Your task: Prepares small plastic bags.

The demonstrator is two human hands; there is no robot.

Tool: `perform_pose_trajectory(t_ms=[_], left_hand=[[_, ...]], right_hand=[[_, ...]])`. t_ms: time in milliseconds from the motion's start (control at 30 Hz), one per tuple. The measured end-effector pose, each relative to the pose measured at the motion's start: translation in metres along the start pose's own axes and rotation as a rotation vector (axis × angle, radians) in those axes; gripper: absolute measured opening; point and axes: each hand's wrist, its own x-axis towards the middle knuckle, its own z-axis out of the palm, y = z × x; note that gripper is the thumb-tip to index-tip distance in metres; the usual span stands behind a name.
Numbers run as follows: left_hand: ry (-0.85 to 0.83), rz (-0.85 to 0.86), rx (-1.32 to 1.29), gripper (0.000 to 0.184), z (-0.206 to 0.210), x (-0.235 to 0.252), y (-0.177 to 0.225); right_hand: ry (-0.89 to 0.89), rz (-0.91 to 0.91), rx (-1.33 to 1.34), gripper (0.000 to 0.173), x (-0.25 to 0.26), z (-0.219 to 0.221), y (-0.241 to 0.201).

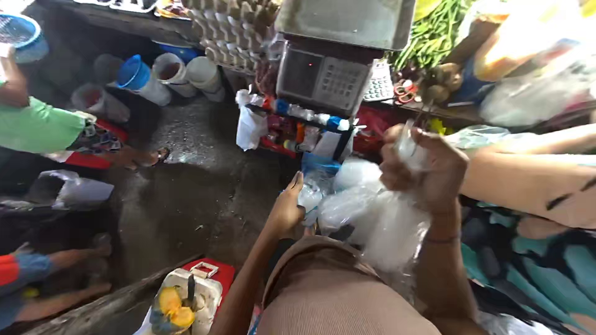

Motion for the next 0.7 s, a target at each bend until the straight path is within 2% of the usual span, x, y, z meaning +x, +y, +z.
perform_pose_trajectory(t_ms=[67, 100, 167, 233, 333, 433, 567, 700], left_hand=[[-0.057, 0.022, 0.014, 0.095, 0.005, 0.030, 0.012], [-0.081, 0.034, 0.005, 0.096, 0.008, 0.044, 0.018], [-0.142, 0.018, 0.036, 0.096, 0.012, 0.067, 0.032], [-0.177, 0.028, 0.077, 0.096, 0.014, 0.086, 0.043], [-0.198, 0.063, 0.124, 0.092, 0.012, 0.104, 0.056], [-0.213, 0.115, 0.117, 0.091, -0.003, 0.115, 0.063], [-0.314, 0.184, 0.139, 0.087, -0.043, 0.134, 0.060], [-0.378, 0.242, 0.225, 0.091, -0.083, 0.136, 0.044]], right_hand=[[0.036, 0.057, -0.079, 0.037, -0.005, -0.024, 0.015], [0.118, 0.095, -0.190, 0.038, -0.004, -0.034, 0.021], [0.317, 0.158, -0.490, 0.055, 0.006, -0.052, 0.031], [0.393, 0.243, -0.721, 0.066, 0.026, -0.073, 0.042], [0.319, 0.471, -0.864, 0.075, 0.062, -0.097, 0.050], [0.223, 0.637, -0.844, 0.075, 0.091, -0.108, 0.063], [0.196, 0.665, -0.815, 0.069, 0.109, -0.111, 0.080], [0.238, 0.584, -0.965, 0.059, 0.087, -0.120, 0.082]])
